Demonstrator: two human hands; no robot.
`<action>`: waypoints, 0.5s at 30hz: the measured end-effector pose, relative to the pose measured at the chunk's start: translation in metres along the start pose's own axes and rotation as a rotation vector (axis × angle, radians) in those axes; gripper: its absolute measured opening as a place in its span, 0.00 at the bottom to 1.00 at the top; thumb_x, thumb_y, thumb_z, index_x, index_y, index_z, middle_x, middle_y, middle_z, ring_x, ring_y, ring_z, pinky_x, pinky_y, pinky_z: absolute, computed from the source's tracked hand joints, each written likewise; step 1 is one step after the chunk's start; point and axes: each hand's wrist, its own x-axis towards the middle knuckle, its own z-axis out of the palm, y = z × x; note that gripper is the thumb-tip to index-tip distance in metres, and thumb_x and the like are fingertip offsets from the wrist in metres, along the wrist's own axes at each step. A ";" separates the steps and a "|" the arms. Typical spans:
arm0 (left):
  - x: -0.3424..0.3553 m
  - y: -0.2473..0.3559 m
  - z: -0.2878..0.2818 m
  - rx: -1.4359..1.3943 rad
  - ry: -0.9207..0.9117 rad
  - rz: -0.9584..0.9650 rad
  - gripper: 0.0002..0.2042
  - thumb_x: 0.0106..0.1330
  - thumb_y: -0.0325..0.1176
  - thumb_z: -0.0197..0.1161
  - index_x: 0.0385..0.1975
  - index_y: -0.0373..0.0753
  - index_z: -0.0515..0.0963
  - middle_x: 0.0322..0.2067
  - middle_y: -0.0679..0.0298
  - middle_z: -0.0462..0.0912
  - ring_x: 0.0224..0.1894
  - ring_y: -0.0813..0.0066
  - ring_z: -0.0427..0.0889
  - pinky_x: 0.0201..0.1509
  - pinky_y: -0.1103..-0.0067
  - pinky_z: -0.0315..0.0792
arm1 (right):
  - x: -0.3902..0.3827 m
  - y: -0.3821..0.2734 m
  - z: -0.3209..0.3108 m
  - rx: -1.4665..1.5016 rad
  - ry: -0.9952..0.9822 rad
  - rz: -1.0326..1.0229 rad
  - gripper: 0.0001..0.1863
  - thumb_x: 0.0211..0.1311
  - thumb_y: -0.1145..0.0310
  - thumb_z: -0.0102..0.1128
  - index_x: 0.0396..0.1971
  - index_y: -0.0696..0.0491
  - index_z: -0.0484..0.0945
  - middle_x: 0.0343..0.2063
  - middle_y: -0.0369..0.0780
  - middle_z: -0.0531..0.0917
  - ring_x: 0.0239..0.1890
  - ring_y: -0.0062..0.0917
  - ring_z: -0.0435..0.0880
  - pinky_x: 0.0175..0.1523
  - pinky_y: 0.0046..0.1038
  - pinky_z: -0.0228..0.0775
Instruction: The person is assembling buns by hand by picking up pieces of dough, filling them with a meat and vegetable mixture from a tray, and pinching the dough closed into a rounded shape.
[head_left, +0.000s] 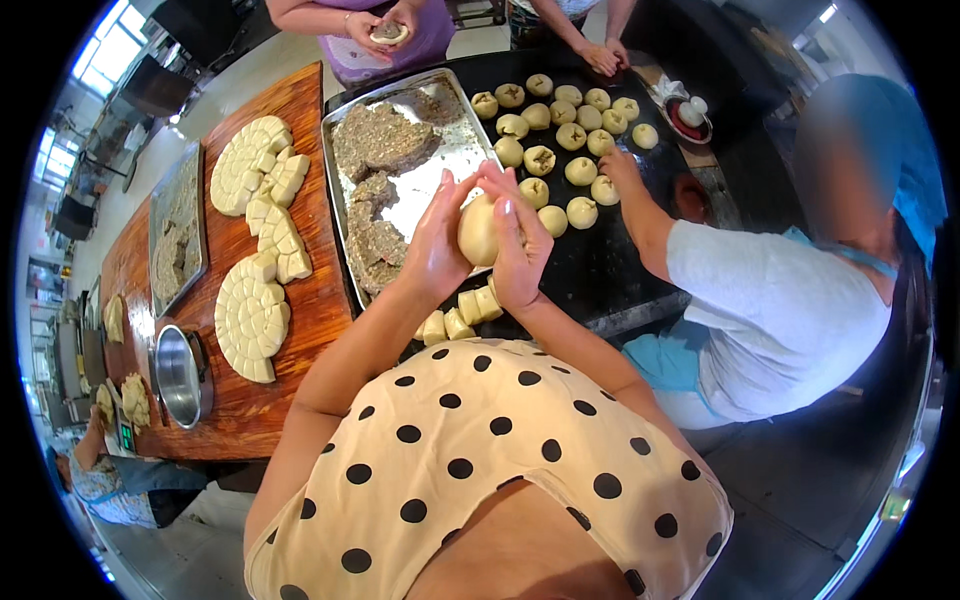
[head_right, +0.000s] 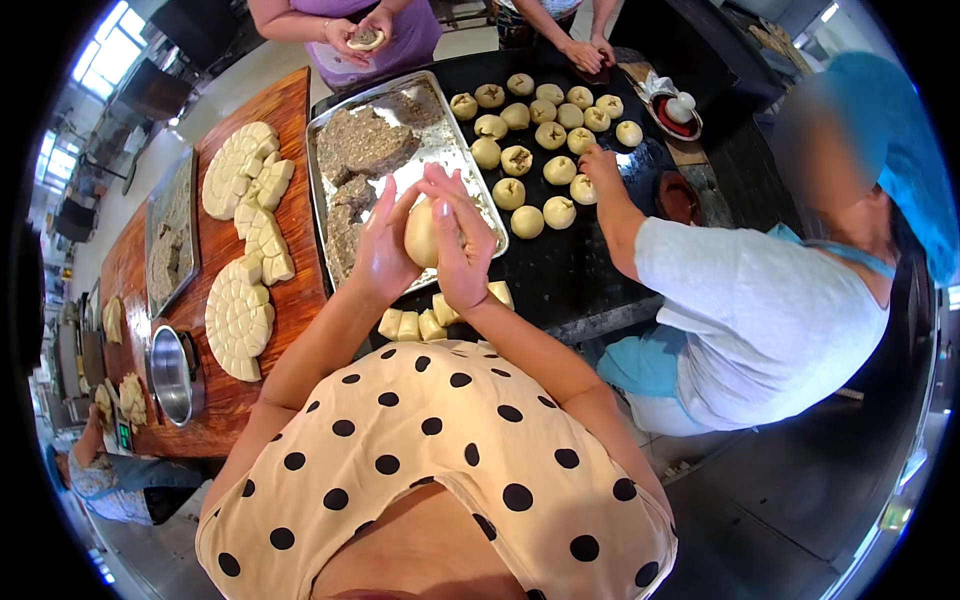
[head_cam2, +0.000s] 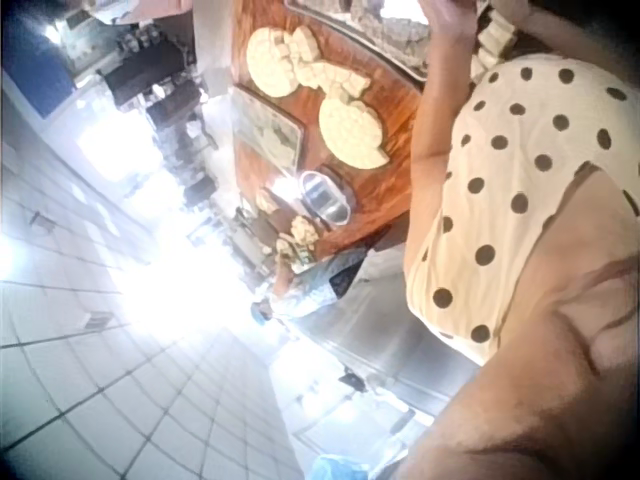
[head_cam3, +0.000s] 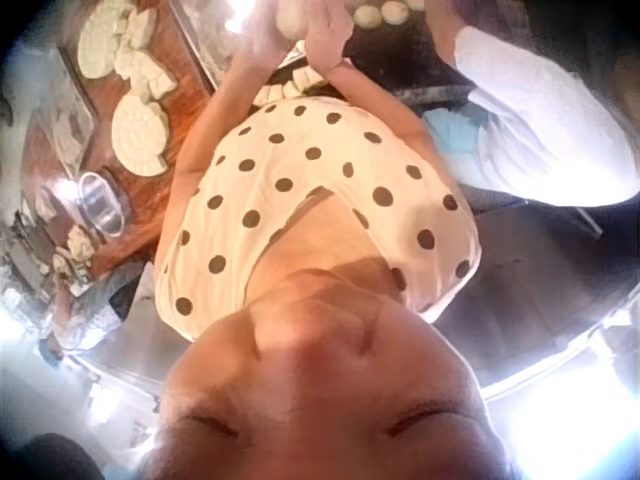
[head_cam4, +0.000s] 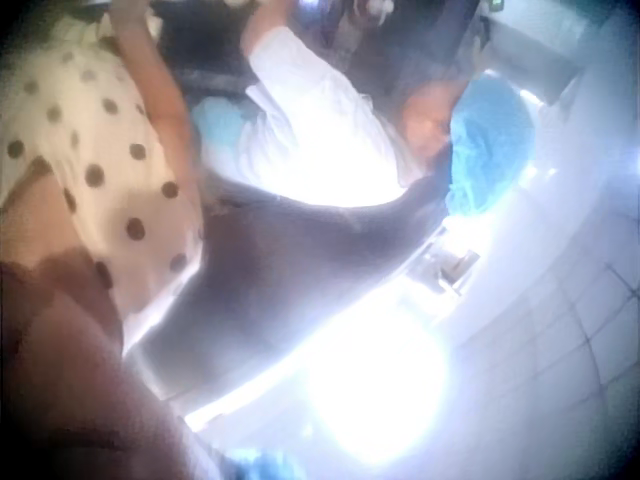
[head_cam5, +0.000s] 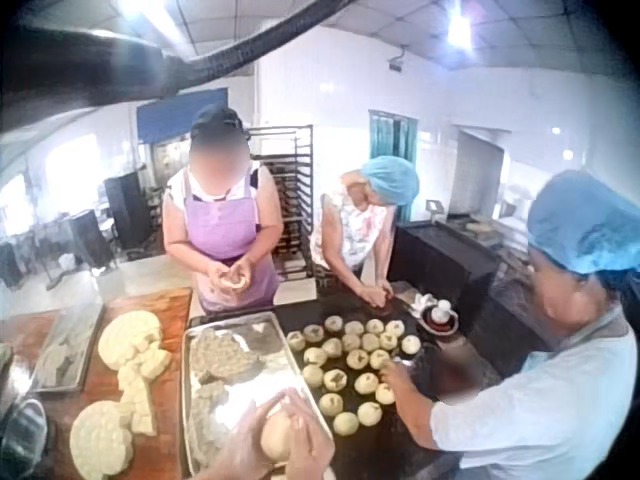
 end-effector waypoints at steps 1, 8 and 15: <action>-0.002 -0.007 0.003 0.013 0.056 0.061 0.24 0.75 0.49 0.45 0.57 0.34 0.69 0.52 0.53 0.77 0.54 0.63 0.78 0.60 0.68 0.73 | 0.000 0.002 0.003 0.056 0.060 0.058 0.17 0.67 0.69 0.53 0.52 0.61 0.76 0.58 0.51 0.76 0.65 0.40 0.70 0.73 0.40 0.49; -0.009 -0.006 -0.014 0.219 0.178 -0.139 0.18 0.75 0.41 0.48 0.54 0.34 0.70 0.48 0.58 0.80 0.49 0.71 0.81 0.52 0.72 0.77 | 0.010 -0.010 -0.022 -0.601 -0.489 -0.216 0.33 0.51 0.62 0.70 0.58 0.57 0.71 0.61 0.46 0.73 0.68 0.38 0.65 0.73 0.44 0.49; 0.005 -0.006 -0.006 0.278 0.034 -0.147 0.22 0.76 0.45 0.42 0.55 0.33 0.70 0.49 0.55 0.79 0.51 0.67 0.80 0.57 0.73 0.75 | -0.014 -0.016 -0.016 -0.378 -0.108 -0.226 0.09 0.60 0.75 0.59 0.38 0.58 0.84 0.43 0.44 0.86 0.53 0.39 0.82 0.66 0.43 0.62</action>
